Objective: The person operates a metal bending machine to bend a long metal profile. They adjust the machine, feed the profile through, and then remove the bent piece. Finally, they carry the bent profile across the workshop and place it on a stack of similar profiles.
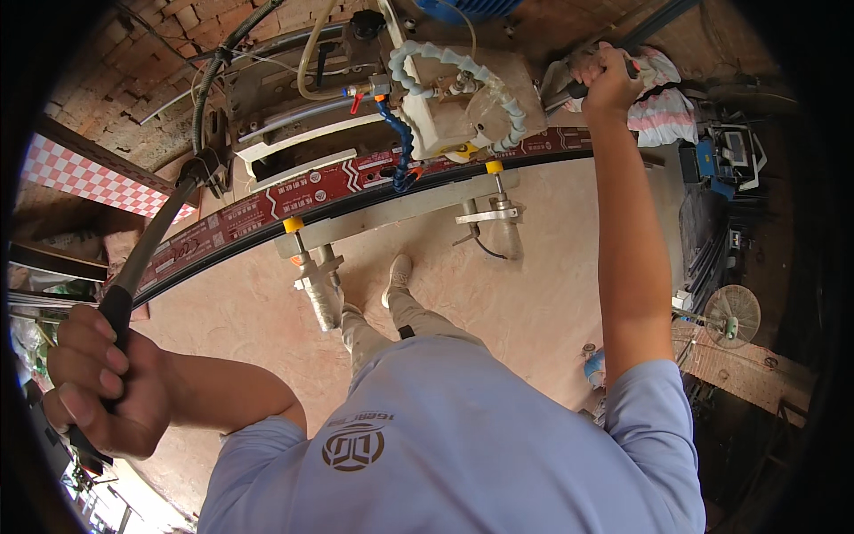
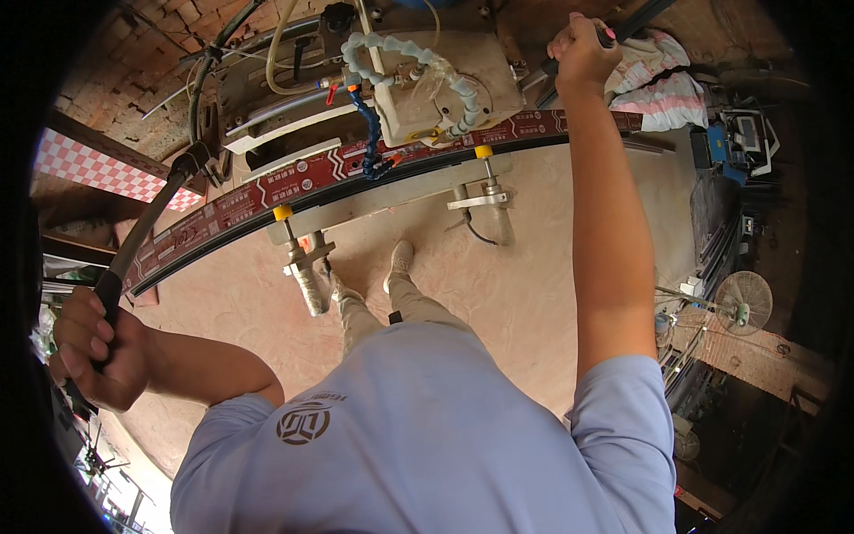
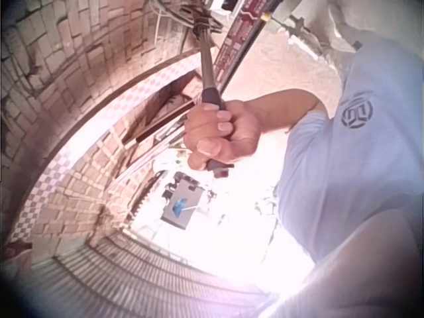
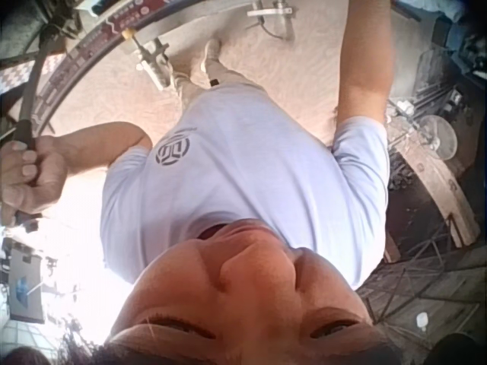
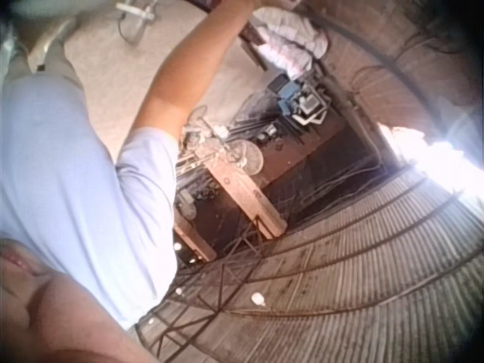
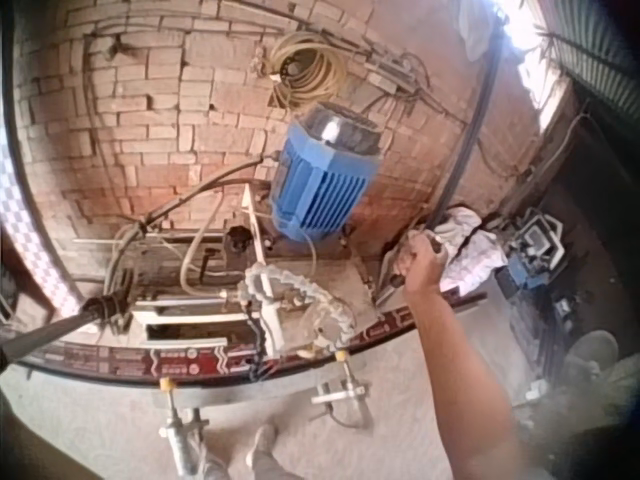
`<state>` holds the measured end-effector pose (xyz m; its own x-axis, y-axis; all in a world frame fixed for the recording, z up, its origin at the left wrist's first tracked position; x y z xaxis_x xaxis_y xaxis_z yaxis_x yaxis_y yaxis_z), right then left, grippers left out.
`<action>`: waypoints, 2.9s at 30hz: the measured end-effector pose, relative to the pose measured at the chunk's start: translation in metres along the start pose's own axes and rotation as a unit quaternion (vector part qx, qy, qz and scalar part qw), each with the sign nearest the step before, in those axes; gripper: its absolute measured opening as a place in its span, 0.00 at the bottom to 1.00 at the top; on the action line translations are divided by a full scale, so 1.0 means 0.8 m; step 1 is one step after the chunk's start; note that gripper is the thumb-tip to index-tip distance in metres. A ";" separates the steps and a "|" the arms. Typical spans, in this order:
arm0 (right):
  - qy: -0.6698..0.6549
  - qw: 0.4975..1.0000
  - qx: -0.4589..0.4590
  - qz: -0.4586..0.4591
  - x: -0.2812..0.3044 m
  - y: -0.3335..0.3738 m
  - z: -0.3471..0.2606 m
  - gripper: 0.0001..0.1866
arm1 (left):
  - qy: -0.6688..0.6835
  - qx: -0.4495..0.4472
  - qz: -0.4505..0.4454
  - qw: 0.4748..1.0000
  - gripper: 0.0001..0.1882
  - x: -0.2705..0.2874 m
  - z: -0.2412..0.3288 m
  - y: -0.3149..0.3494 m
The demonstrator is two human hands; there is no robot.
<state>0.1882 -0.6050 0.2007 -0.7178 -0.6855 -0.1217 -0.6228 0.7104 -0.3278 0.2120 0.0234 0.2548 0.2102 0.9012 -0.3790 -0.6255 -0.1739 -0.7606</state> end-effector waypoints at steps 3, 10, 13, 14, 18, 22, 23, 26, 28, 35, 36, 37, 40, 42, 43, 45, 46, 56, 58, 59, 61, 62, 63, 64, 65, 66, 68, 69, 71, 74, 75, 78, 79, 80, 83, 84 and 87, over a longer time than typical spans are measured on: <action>0.007 1.000 -0.003 -0.006 0.001 -0.002 0.002 0.14 | 0.002 -0.002 -0.014 1.000 0.11 -0.001 0.000 0.001; 0.046 0.999 -0.004 -0.002 -0.001 0.002 0.001 0.06 | -0.014 -0.007 -0.023 1.000 0.12 -0.007 0.001 0.001; 0.042 0.999 -0.019 0.023 0.002 0.004 0.002 0.07 | -0.011 -0.009 -0.012 1.000 0.11 -0.004 0.001 0.003; 0.038 0.999 -0.020 0.025 0.001 0.005 0.001 0.08 | -0.012 -0.007 -0.011 1.000 0.11 -0.004 0.001 0.004; 0.047 0.998 -0.016 0.025 -0.001 0.006 -0.001 0.10 | -0.035 -0.008 -0.007 0.999 0.11 -0.006 0.001 0.006; 0.044 0.999 -0.003 -0.001 -0.003 0.004 -0.001 0.13 | -0.054 -0.020 0.008 0.998 0.11 -0.009 0.003 0.005; 0.041 0.999 0.003 -0.001 -0.002 0.003 -0.001 0.14 | -0.057 -0.023 0.015 0.998 0.11 -0.009 0.004 0.006; 0.011 1.000 -0.022 0.014 0.003 0.000 0.013 0.14 | -0.066 -0.036 0.038 0.996 0.10 -0.009 0.006 0.020; 0.000 0.998 -0.041 0.045 0.011 -0.001 0.023 0.15 | -0.061 -0.054 0.036 0.996 0.10 -0.013 0.014 0.041; -0.009 1.000 -0.013 0.012 0.003 0.004 0.020 0.15 | -0.088 -0.045 -0.015 0.995 0.07 -0.009 0.022 0.071; -0.010 0.999 -0.024 0.021 0.005 0.004 0.022 0.15 | -0.092 -0.046 -0.018 0.994 0.07 -0.009 0.023 0.072; -0.012 0.999 -0.034 0.030 0.008 0.004 0.024 0.15 | -0.112 -0.043 -0.032 0.992 0.07 -0.011 0.024 0.073; -0.011 0.999 -0.044 -0.015 0.004 0.002 0.026 0.15 | -0.102 -0.033 -0.044 0.993 0.08 -0.012 0.025 0.075; -0.006 0.998 -0.042 -0.053 -0.003 0.001 0.028 0.12 | -0.106 -0.021 -0.057 0.993 0.10 -0.014 0.025 0.078; -0.002 0.997 -0.041 -0.060 -0.002 0.004 0.028 0.11 | -0.107 -0.012 -0.054 0.993 0.10 -0.013 0.025 0.079; -0.002 0.997 -0.010 -0.080 -0.002 0.007 0.020 0.14 | -0.101 0.019 -0.058 0.993 0.10 -0.012 0.023 0.080; -0.006 0.996 -0.017 -0.083 -0.003 0.007 0.019 0.15 | -0.100 0.027 -0.075 0.992 0.10 -0.016 0.024 0.081; -0.026 0.999 -0.032 -0.023 -0.002 0.022 0.015 0.13 | -0.091 0.078 -0.095 0.988 0.11 -0.027 0.022 0.080; -0.027 0.999 -0.028 0.016 0.000 0.019 0.020 0.13 | -0.094 0.076 -0.084 0.989 0.11 -0.026 0.022 0.078; -0.027 0.999 -0.028 0.019 -0.002 0.017 0.023 0.13 | -0.090 0.081 -0.079 0.989 0.11 -0.026 0.021 0.078; -0.030 0.999 -0.030 0.031 -0.001 0.012 0.028 0.13 | -0.088 0.083 -0.067 0.990 0.11 -0.025 0.021 0.074; -0.025 0.999 -0.020 0.029 0.000 0.010 0.028 0.13 | -0.095 0.083 -0.070 0.989 0.11 -0.027 0.021 0.073; -0.018 0.999 -0.010 0.026 0.002 0.007 0.027 0.13 | -0.102 0.084 -0.072 0.989 0.11 -0.029 0.021 0.072; -0.011 1.000 0.003 0.023 0.003 0.005 0.025 0.12 | -0.109 0.084 -0.061 0.989 0.11 -0.027 0.020 0.071; -0.005 1.000 0.005 0.012 0.006 0.006 0.025 0.12 | -0.119 0.088 -0.066 0.987 0.11 -0.028 0.020 0.071; 0.003 1.000 0.005 0.002 0.008 0.006 0.025 0.12 | -0.103 0.094 -0.066 0.988 0.11 -0.029 0.019 0.072; 0.000 1.000 0.004 -0.009 0.010 0.008 0.023 0.12 | -0.069 0.098 -0.060 0.991 0.11 -0.029 0.018 0.070; -0.009 1.000 0.001 -0.008 0.009 0.011 0.023 0.12 | -0.073 0.093 -0.061 0.991 0.11 -0.029 0.020 0.071; -0.018 1.000 -0.004 0.002 0.007 0.014 0.022 0.12 | -0.082 0.081 -0.061 0.991 0.11 -0.030 0.022 0.071; -0.013 1.000 -0.001 0.020 0.001 0.012 0.021 0.12 | -0.076 0.073 -0.046 0.993 0.11 -0.028 0.022 0.075; -0.007 1.000 -0.003 0.023 0.002 0.011 0.021 0.12 | -0.086 0.065 -0.045 0.993 0.11 -0.028 0.024 0.078; -0.029 1.000 0.007 -0.003 0.003 0.006 0.022 0.12 | -0.102 0.045 -0.033 0.993 0.10 -0.026 0.027 0.089; -0.013 1.000 0.012 -0.001 0.005 0.007 0.024 0.12 | -0.098 0.038 -0.036 0.994 0.10 -0.026 0.030 0.095; 0.003 1.000 0.018 0.000 0.008 0.006 0.024 0.12 | -0.095 0.023 -0.046 0.994 0.10 -0.027 0.031 0.100; -0.008 1.000 -0.004 0.021 0.012 0.004 0.033 0.12 | -0.101 -0.002 -0.028 0.994 0.10 -0.018 0.036 0.129; -0.010 1.000 0.012 0.004 0.007 0.005 0.030 0.11 | -0.095 -0.012 -0.029 0.995 0.09 -0.015 0.038 0.137; 0.011 0.999 0.031 0.014 0.004 0.006 0.023 0.12 | -0.097 -0.029 0.012 0.995 0.09 0.004 0.038 0.154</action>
<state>0.1884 -0.6070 0.1815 -0.7414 -0.6619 -0.1106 -0.5832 0.7170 -0.3817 0.1126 0.0170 0.1759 0.0441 0.9550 -0.2932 -0.5832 -0.2136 -0.7837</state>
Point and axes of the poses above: each hand's wrist, its own y-axis away from the middle knuckle, its own x-axis out of the back of the hand, z = x × y, the point moved 9 cm from there along -y, towards the middle knuckle, and after that the axes turned 5 degrees about y, right-handed, at the moved point
